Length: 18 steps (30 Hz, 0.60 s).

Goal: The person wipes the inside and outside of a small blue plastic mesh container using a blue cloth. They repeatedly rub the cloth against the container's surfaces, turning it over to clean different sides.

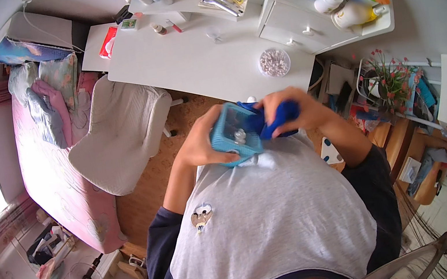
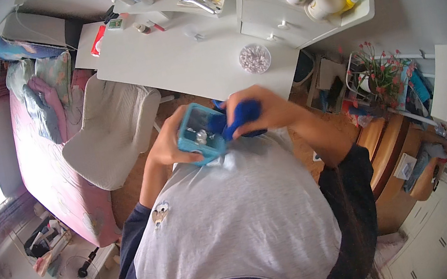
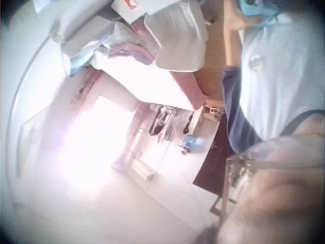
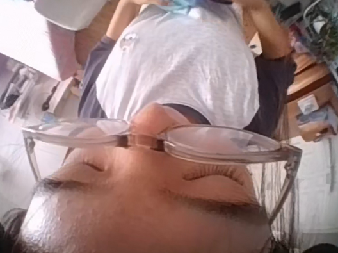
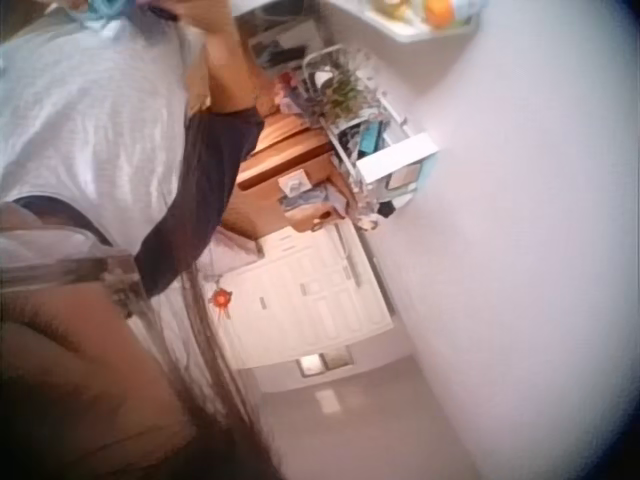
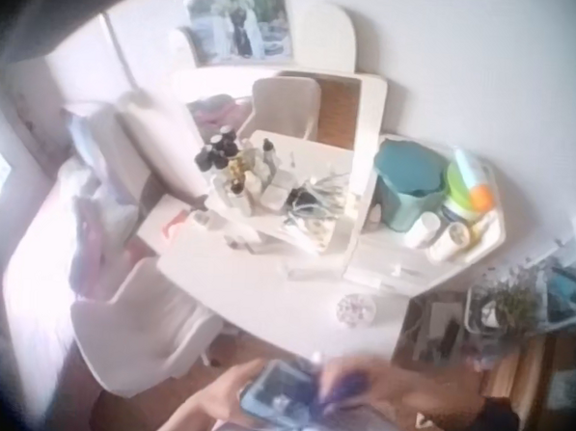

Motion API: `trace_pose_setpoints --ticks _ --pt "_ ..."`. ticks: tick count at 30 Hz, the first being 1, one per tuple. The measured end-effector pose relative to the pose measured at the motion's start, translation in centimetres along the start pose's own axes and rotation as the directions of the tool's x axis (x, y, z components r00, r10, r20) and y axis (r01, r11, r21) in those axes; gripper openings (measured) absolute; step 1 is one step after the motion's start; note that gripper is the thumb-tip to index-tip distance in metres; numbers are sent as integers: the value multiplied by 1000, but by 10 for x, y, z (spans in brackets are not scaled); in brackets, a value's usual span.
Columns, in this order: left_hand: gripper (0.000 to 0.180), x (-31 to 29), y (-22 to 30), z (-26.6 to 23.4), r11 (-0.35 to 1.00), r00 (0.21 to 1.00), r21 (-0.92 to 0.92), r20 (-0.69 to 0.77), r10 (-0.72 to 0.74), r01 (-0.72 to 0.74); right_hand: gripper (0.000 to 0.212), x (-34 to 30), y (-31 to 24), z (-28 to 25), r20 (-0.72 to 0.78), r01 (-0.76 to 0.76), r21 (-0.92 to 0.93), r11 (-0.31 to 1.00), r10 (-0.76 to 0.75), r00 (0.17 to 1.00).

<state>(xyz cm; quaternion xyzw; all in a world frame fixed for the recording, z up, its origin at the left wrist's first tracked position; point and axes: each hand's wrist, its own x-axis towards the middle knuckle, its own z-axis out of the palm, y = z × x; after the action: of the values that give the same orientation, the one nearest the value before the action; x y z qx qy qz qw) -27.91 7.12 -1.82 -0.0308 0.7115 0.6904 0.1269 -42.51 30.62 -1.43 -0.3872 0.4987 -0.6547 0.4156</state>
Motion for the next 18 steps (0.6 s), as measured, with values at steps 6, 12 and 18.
trace_pose_setpoints --ticks 6,12,18 --pt "79 -19 -27 -21 983 965 -182 -254 -66 19 34 -36 0 -17 -550 100 325 940 102 829" --pt "80 19 11 10 915 951 -401 -267 -156 37 82 9 -36 55 -466 290 630 721 51 883" --pt "70 38 39 25 960 965 -242 -250 76 -138 58 12 -18 55 -3 284 -831 478 -515 857"
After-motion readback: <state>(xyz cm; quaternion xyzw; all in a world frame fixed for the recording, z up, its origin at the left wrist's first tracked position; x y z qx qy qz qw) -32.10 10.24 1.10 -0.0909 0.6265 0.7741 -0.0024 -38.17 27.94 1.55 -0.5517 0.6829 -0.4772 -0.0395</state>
